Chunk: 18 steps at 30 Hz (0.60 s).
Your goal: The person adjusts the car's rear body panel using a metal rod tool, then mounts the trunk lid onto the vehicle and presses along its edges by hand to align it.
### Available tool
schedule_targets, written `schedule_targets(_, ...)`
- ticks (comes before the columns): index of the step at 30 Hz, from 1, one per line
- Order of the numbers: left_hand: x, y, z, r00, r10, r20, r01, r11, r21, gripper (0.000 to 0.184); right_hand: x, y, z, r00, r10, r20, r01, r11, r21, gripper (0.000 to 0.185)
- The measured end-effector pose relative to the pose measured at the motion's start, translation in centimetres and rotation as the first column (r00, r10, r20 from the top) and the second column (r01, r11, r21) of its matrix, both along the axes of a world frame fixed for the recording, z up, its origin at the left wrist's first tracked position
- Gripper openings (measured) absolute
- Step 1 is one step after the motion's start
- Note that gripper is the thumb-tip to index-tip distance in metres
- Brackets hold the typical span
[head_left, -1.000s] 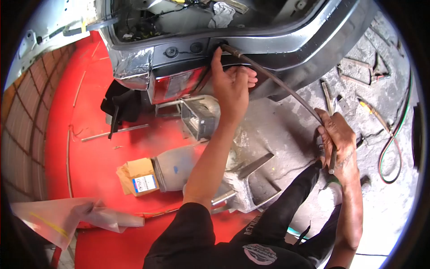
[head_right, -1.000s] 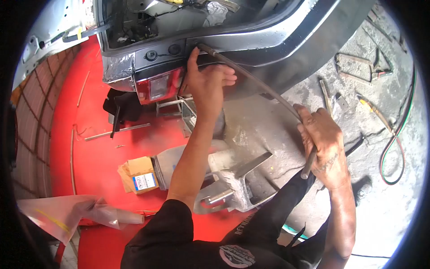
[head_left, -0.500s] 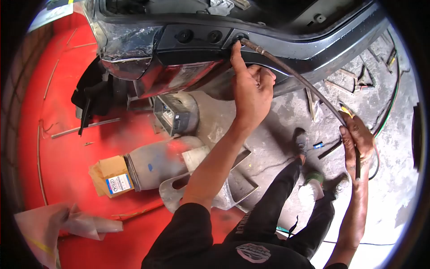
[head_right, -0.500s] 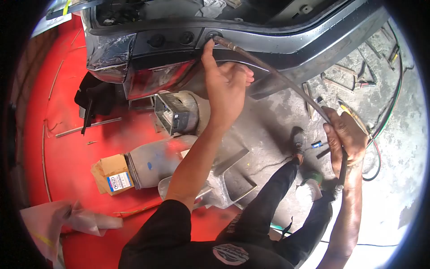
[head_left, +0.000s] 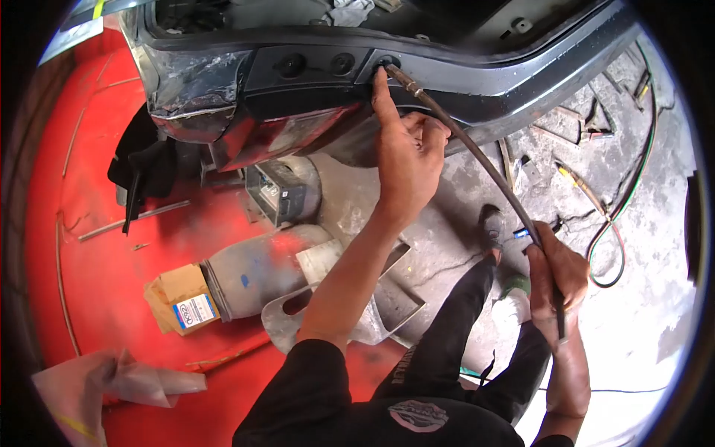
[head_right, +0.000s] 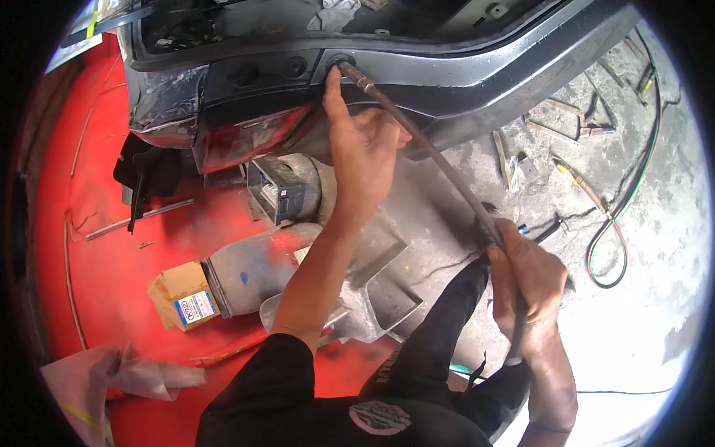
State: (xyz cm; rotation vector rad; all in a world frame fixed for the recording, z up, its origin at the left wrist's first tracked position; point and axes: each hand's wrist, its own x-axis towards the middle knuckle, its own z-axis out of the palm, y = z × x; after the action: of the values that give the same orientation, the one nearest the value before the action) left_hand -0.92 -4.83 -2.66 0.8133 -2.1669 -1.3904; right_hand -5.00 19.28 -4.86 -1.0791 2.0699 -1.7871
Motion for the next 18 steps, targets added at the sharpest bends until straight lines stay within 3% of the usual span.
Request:
schedule_targets(4, 0.4, -0.4, 0.2, 0.998, -0.036, 0.053, 0.038, 0.999, -0.029, 0.083, 3.4, -1.0, 1.0, 0.994, -0.019, 0.110, 0.024, 0.999, -0.039, 0.034)
schedule_targets(9, 1.1, -0.9, -0.8, 0.997, -0.076, 0.028, 0.079, 0.986, -0.146, 0.082, 4.7, -1.2, 3.2, 0.984, -0.013, 0.179, 0.006, 0.999, 0.039, 0.037)
schedule_targets(12, 1.4, -0.5, 0.2, 0.998, -0.066, 0.007, 0.066, 0.987, -0.150, 0.076, 5.6, -1.8, 2.9, 0.990, -0.022, 0.136, 0.019, 1.000, 0.024, 0.041)
schedule_targets(16, 2.5, 0.2, 0.2, 0.992, -0.024, -0.127, 0.013, 0.996, -0.088, 0.057, 4.8, -1.4, 1.8, 0.983, 0.055, -0.173, -0.039, 0.995, 0.094, 0.055)
schedule_targets(18, 2.7, 0.3, 0.2, 0.988, 0.001, -0.154, -0.007, 0.999, -0.037, 0.050, 4.5, -1.3, 2.1, 0.987, 0.038, -0.159, -0.023, 0.996, 0.091, 0.056)
